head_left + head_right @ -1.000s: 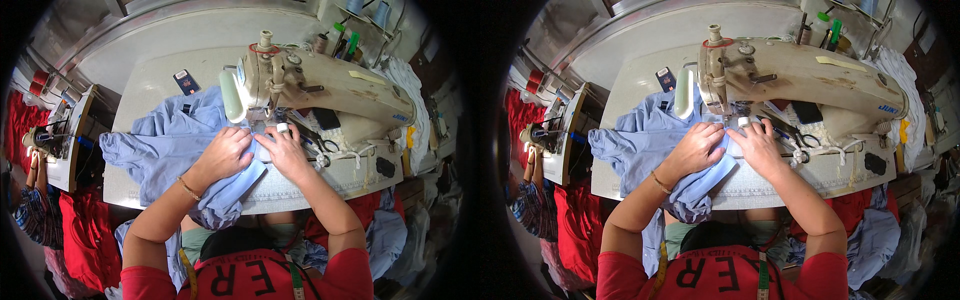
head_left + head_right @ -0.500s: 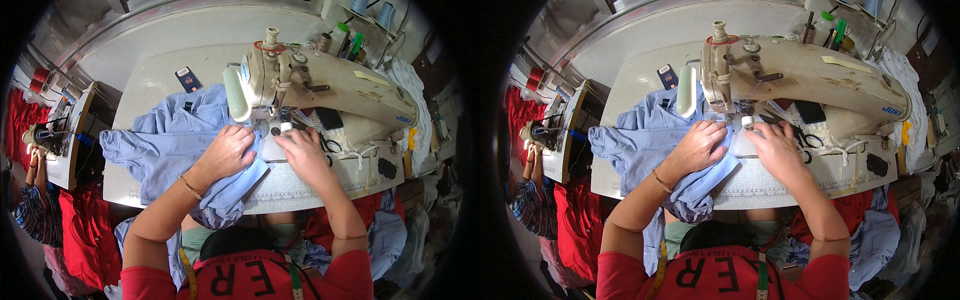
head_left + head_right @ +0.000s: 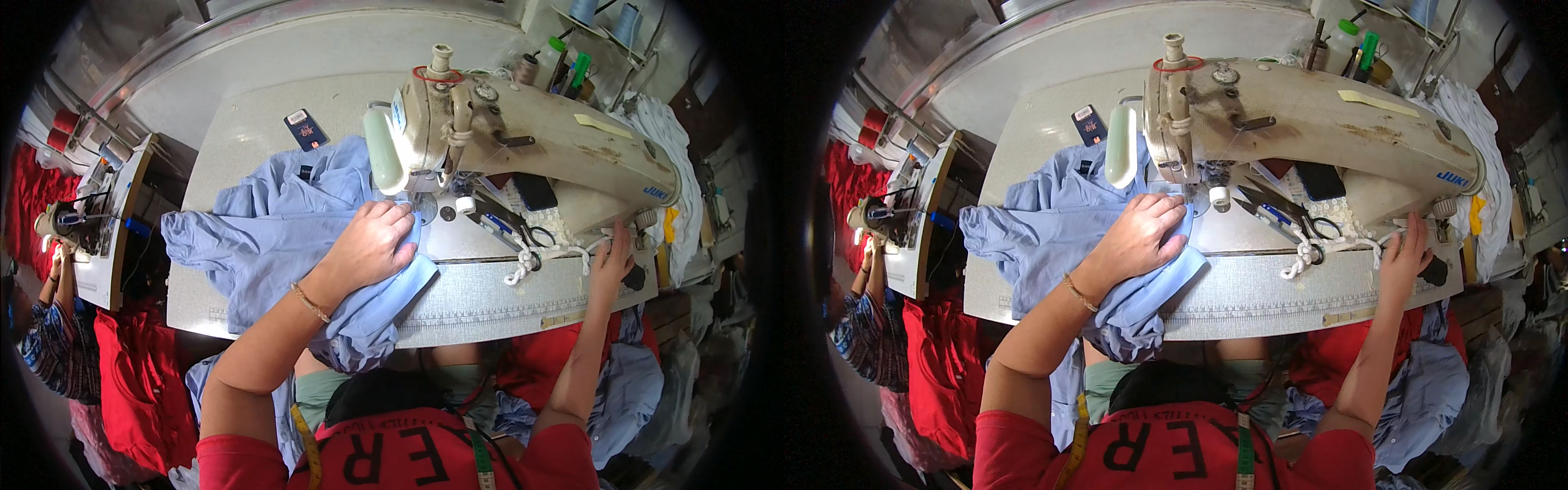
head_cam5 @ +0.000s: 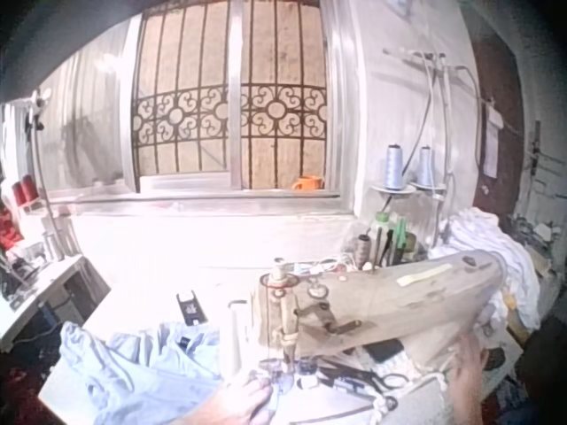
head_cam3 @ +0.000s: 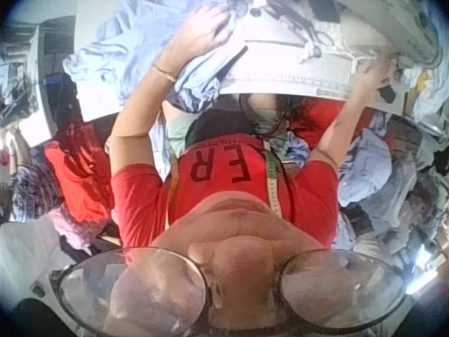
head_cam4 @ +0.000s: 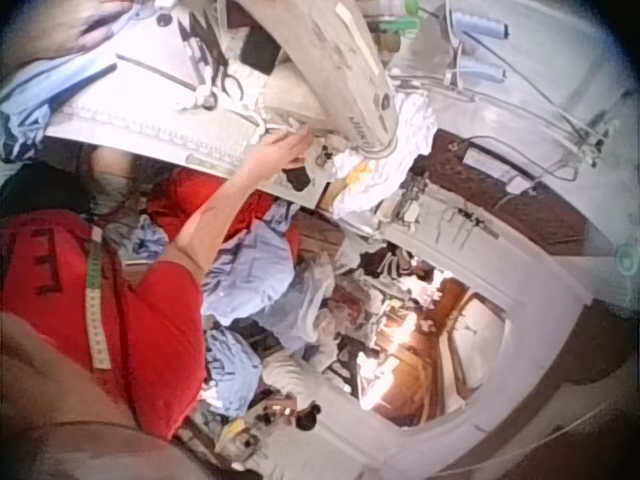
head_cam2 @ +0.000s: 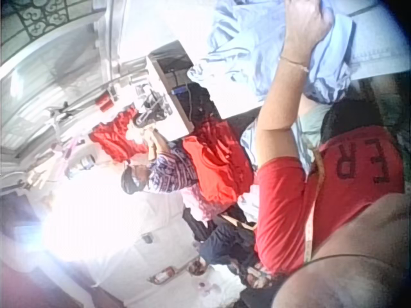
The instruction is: The person picks up a light-blue button-down shirt and positions the edge of the sleeve cuff under the needle of an industrial sewing machine, sewing along the seam while guiding the fabric by hand.
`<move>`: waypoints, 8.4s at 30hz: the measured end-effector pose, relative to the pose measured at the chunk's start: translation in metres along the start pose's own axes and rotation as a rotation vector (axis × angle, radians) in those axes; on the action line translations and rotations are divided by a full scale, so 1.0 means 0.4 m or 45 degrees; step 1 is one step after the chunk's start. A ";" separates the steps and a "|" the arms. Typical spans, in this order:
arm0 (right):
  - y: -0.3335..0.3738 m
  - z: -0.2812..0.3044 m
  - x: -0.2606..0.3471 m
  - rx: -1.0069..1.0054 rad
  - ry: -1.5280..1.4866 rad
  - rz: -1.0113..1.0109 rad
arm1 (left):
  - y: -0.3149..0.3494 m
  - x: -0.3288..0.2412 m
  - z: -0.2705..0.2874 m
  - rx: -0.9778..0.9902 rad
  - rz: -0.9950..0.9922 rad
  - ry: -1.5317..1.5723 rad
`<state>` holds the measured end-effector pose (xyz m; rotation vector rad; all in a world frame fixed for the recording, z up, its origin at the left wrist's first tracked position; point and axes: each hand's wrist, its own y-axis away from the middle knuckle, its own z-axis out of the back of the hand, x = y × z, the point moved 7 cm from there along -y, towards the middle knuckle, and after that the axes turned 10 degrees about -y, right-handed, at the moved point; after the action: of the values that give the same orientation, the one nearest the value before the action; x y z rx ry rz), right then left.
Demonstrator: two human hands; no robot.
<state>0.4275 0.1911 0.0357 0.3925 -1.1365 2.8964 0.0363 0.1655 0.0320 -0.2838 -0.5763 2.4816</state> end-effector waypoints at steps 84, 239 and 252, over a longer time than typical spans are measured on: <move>-0.328 -0.027 -0.448 -0.457 -1.553 -0.605 | 0.058 -0.067 0.005 0.204 0.102 -0.047; 0.226 -0.109 0.733 1.266 -1.955 -0.145 | 0.270 -0.039 0.007 0.108 1.147 1.986; 0.205 -0.073 0.697 1.235 -1.751 -0.111 | 0.297 -0.026 -0.022 0.020 1.325 1.918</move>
<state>0.1431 0.1264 0.0251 2.4634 0.5913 2.5861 -0.0100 0.0742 -0.0297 -2.5757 0.3660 2.1082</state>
